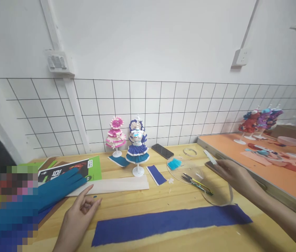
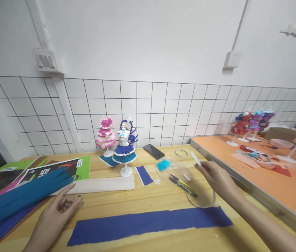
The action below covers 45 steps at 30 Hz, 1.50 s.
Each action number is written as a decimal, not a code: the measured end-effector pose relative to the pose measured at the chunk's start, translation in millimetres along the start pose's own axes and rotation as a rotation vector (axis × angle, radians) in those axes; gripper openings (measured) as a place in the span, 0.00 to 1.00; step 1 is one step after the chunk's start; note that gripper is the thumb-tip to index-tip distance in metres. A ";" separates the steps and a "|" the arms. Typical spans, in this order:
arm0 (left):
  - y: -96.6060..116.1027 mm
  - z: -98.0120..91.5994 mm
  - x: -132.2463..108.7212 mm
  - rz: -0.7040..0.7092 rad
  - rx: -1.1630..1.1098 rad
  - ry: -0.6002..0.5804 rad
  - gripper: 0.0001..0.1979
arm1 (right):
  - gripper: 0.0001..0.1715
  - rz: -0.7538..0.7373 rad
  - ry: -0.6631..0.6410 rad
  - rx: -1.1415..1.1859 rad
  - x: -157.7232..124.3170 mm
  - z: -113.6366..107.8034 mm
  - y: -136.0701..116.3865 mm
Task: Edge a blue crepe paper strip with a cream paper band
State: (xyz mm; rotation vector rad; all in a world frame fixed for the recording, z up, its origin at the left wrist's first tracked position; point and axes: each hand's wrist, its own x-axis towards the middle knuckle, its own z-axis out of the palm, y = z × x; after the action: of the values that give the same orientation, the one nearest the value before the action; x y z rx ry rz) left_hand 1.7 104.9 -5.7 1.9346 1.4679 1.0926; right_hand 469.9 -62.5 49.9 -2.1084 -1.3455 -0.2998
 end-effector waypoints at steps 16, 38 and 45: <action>37.7 12.6 -23.4 0.147 -0.136 -0.149 0.16 | 0.09 0.181 -0.533 1.265 -75.9 3.2 -200.2; 48.0 22.4 -37.7 0.335 -0.109 -0.409 0.06 | 0.08 0.119 -0.410 1.292 -93.8 71.7 -200.7; 51.3 14.8 -34.2 0.717 0.039 -0.242 0.09 | 0.10 0.151 -0.340 1.190 -96.6 70.2 -184.3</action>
State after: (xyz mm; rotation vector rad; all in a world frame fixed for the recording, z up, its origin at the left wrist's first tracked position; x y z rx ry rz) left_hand 39.1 57.8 14.4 2.5994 0.6684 1.0448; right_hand 254.5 -37.3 15.8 -1.2194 -1.0773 0.7815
